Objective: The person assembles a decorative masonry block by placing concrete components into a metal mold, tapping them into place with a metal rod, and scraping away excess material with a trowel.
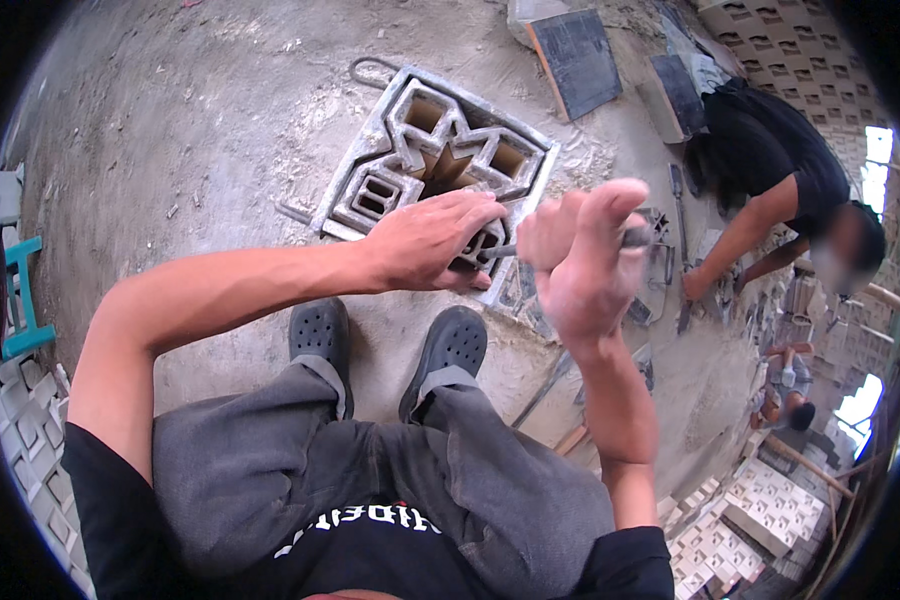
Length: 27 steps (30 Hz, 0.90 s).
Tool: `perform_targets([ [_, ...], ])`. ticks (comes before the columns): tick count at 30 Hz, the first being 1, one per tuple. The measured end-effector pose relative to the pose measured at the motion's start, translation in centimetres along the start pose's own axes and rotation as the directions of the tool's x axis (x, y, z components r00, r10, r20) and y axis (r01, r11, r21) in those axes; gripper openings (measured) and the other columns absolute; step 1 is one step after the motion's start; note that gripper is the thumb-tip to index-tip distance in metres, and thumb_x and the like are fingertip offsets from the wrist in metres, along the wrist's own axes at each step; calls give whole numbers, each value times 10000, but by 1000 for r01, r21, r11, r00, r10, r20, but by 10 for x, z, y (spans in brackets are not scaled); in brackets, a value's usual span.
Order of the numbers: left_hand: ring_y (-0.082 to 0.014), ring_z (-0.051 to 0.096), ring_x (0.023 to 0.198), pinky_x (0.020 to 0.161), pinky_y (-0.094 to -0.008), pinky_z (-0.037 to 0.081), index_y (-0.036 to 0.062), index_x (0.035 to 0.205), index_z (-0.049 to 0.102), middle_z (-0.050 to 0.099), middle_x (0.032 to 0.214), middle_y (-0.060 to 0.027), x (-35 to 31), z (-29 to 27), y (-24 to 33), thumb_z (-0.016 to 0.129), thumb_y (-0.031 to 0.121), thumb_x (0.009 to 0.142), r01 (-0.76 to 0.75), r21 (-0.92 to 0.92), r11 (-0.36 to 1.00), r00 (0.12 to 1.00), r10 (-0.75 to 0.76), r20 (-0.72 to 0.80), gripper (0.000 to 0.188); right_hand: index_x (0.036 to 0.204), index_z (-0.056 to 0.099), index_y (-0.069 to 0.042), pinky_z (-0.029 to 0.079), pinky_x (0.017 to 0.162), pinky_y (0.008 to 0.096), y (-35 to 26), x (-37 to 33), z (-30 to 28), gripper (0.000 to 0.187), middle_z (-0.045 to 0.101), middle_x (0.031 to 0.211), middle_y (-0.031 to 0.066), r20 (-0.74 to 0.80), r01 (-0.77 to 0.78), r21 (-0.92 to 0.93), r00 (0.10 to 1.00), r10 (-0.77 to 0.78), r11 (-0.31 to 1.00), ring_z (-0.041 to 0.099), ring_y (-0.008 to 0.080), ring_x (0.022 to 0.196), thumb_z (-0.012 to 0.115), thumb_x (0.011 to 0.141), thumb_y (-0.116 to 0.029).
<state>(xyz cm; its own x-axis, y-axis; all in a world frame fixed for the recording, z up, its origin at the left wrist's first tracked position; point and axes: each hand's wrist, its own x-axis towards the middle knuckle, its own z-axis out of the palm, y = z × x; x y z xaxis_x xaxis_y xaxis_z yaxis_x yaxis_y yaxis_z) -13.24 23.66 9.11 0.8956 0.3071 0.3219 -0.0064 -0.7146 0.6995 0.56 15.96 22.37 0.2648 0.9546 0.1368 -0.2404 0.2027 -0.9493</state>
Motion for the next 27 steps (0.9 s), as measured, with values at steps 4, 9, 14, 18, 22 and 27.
perform_targets([
  [4,-332,516,1239,1058,-410,412,56,1315,424,567,1257,-175,7,-9,6,808,345,769,148,-206,967,984,-122,134,727,580,336,-107,183,407,307,-8,-2,-6,607,257,470,-40,155,121,2,981,-120,993,208,85,401,321,1062,-475],
  [9,-390,544,1192,994,-428,441,68,1389,315,578,1245,-227,0,-18,6,868,340,694,210,-212,954,974,-185,134,929,583,297,-156,156,422,297,-86,16,5,582,238,485,-49,298,172,-34,942,-154,985,166,95,411,295,1061,-489],
  [14,-382,466,1284,1090,-421,383,52,1450,290,489,1353,-218,-3,-19,6,854,346,717,180,-139,974,982,-170,82,971,590,261,-180,154,472,296,-139,7,-15,540,208,508,-41,280,148,-28,951,-134,989,142,107,445,302,1059,-442],
  [18,-365,472,1291,1100,-426,376,23,1450,272,505,1372,-180,5,-10,4,862,366,705,5,-68,998,999,-2,45,1010,592,250,-165,168,506,311,-161,-19,-54,551,196,533,-36,148,131,19,980,-132,991,138,110,473,268,1063,-449],
  [22,-346,444,1340,1117,-432,347,33,1471,261,501,1434,-115,3,-9,0,873,384,690,-22,9,1000,998,22,61,1053,581,247,-155,155,493,315,-165,-52,-88,610,171,524,-41,-219,127,-140,963,-156,982,124,114,472,305,1031,-564],
  [27,-345,432,1349,1121,-436,340,33,1469,282,506,1428,-121,4,-4,3,879,354,683,-42,66,997,993,34,113,1038,568,228,-169,136,474,305,-135,-84,-148,631,146,509,-50,-724,8,-342,635,-269,940,106,110,455,366,1007,-601],
])
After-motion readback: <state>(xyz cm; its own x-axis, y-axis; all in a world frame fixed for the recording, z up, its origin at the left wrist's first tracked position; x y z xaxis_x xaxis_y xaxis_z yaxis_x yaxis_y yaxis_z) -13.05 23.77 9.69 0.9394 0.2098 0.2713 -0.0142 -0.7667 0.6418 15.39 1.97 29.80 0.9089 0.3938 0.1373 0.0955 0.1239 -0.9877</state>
